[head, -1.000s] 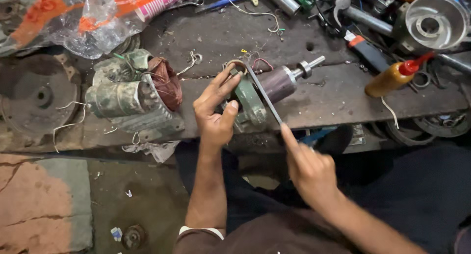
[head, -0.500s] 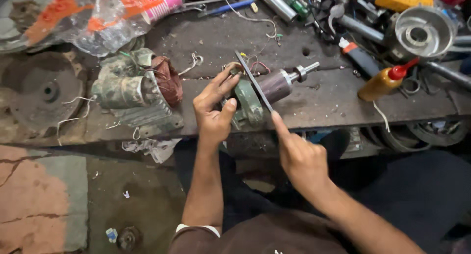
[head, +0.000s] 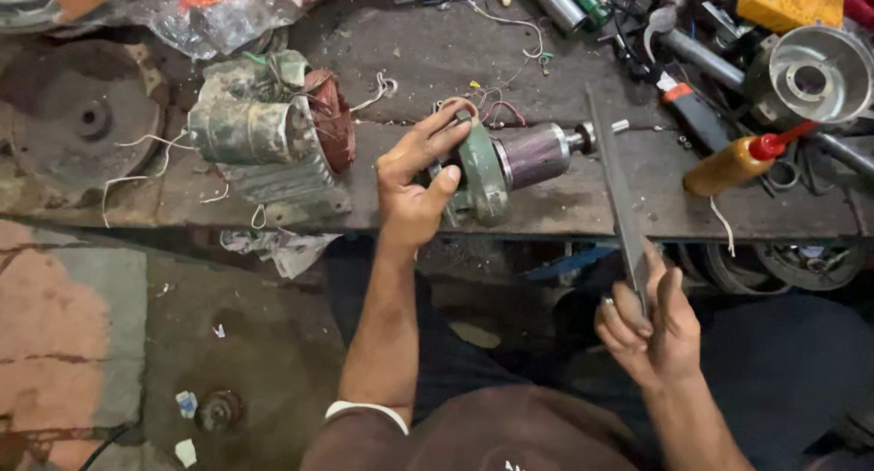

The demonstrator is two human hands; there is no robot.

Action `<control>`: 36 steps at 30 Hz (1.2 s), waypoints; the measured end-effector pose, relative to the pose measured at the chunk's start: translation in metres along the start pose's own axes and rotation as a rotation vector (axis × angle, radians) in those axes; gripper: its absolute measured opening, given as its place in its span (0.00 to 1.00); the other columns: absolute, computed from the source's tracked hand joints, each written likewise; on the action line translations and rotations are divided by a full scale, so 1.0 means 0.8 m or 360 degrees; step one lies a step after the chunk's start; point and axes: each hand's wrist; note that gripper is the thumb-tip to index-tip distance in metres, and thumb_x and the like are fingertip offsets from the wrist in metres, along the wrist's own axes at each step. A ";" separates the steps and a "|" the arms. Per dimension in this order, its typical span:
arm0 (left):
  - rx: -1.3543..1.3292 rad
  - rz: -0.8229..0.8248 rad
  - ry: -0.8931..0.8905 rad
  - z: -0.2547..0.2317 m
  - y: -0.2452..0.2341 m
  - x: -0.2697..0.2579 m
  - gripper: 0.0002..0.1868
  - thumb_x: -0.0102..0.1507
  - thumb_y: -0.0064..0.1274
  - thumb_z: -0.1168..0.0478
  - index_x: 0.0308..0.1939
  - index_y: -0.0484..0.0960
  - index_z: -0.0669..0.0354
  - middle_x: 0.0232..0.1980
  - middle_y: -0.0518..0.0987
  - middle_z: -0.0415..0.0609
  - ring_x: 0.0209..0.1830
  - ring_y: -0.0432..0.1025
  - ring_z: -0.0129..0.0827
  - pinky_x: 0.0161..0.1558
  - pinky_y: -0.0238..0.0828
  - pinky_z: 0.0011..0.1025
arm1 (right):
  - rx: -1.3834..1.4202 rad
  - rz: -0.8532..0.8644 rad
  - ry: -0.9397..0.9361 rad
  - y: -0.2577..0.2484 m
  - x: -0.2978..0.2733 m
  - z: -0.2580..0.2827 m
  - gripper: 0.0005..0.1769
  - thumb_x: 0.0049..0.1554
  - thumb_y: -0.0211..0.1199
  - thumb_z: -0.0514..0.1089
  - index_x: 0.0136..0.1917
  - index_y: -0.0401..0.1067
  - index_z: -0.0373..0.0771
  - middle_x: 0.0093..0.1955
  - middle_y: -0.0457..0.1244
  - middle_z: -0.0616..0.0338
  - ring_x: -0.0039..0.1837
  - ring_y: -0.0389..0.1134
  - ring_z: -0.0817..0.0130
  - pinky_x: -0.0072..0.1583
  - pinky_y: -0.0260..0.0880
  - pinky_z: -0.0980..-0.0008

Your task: The person files the cylindrical surface of a motor rotor using a metal file. They hold the rotor with one hand and repeatedly stroke the file along its length, rotating the rotor to work different sections.

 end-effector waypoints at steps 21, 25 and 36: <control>-0.0228 -0.0017 -0.0153 0.008 -0.001 0.012 0.23 0.62 0.56 0.57 0.58 0.83 0.67 0.66 0.80 0.59 0.70 0.73 0.43 0.75 0.64 0.39 | -0.2962 -0.0530 -0.0830 -0.019 0.006 -0.029 0.29 0.59 0.63 0.35 0.73 0.64 0.30 0.31 0.65 0.48 0.27 0.64 0.61 0.34 0.62 0.65; -0.0214 -0.0006 -0.0124 0.007 -0.001 0.014 0.23 0.63 0.56 0.57 0.58 0.83 0.68 0.65 0.80 0.60 0.70 0.73 0.44 0.75 0.64 0.39 | -0.2952 -0.0543 -0.1095 -0.023 0.019 -0.028 0.24 0.62 0.61 0.35 0.72 0.65 0.33 0.40 0.68 0.43 0.33 0.69 0.57 0.38 0.66 0.64; -0.0140 -0.0010 -0.0096 0.015 -0.002 0.009 0.24 0.62 0.56 0.57 0.58 0.83 0.70 0.65 0.80 0.61 0.69 0.73 0.45 0.75 0.64 0.40 | -0.2873 -0.0720 -0.0982 -0.026 0.041 -0.018 0.24 0.64 0.60 0.38 0.73 0.65 0.36 0.38 0.66 0.41 0.38 0.71 0.53 0.40 0.68 0.62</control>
Point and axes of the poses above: each hand's wrist, its own x-axis towards the middle knuckle, its own y-axis out of the palm, z = x × y
